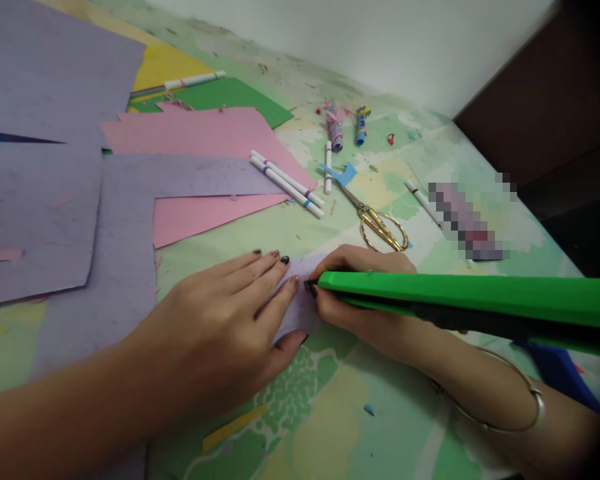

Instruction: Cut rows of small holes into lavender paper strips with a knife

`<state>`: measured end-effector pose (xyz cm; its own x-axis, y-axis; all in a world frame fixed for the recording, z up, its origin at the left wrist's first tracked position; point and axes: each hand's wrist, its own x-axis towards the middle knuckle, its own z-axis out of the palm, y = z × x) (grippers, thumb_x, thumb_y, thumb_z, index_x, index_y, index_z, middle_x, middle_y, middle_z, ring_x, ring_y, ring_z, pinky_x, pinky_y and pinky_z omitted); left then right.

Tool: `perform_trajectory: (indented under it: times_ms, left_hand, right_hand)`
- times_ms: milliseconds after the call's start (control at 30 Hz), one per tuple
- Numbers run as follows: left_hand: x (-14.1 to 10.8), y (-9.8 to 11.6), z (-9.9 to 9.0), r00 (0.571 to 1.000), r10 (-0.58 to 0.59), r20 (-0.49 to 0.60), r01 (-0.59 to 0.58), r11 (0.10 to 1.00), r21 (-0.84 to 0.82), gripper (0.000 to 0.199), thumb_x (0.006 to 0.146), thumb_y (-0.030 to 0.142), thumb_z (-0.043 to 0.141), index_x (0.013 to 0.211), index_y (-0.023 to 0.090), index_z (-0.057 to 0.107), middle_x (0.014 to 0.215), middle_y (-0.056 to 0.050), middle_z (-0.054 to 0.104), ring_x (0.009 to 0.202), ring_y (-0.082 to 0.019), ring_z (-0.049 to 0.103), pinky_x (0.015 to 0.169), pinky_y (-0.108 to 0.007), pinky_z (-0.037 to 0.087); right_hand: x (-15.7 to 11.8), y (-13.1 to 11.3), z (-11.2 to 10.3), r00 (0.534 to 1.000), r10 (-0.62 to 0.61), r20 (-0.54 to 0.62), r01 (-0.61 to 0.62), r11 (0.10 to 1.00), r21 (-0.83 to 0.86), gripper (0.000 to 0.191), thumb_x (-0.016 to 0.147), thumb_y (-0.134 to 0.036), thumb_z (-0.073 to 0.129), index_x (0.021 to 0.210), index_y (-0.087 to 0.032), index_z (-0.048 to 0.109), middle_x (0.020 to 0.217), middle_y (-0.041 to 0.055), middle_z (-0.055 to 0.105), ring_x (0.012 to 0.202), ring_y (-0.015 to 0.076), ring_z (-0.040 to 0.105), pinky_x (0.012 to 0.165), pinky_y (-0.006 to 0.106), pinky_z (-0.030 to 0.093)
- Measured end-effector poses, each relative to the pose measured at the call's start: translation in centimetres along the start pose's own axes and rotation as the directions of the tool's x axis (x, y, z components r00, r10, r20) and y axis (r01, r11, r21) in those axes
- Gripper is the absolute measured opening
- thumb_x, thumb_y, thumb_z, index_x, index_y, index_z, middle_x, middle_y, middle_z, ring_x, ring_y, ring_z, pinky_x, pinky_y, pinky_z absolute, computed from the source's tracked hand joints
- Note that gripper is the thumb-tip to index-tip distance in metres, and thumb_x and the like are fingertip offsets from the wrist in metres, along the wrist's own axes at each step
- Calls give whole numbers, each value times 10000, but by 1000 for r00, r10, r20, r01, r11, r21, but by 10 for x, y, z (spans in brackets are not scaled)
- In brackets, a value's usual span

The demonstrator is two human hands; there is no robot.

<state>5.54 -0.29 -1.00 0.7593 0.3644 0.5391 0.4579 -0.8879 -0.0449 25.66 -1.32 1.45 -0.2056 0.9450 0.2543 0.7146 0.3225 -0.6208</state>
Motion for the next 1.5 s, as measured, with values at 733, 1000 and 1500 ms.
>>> perform_trajectory:
  times_ms: [733,1000,1500]
  left_hand:
    - [5,-13,9,911,-363,197,405,876,-261,1062,755,533,730,1554,116,168,1240,-146,578,1138,-343,484,1060,-578,349]
    - [18,-16,-4,826,-403,394,503,842,-194,838,663,596,774,1285,76,560,1127,-164,605,1110,-387,488,1002,-580,365]
    - [16,-34,-6,816,-436,380,555,775,-302,450,574,398,820,906,188,601,988,-71,605,996,-301,524,871,-441,440]
  right_hand:
    - [8,23,-1,931,227,-287,15,760,650,213,940,-291,595,1151,-272,605,550,-64,656,321,88,502,313,188,382]
    - [8,28,-1,932,128,-338,90,824,560,119,930,-286,629,1028,-229,592,696,-20,740,467,107,645,468,221,535]
    - [6,36,-6,983,-181,-32,184,964,193,361,813,-339,781,1098,-246,580,1100,85,745,1003,259,741,869,394,586]
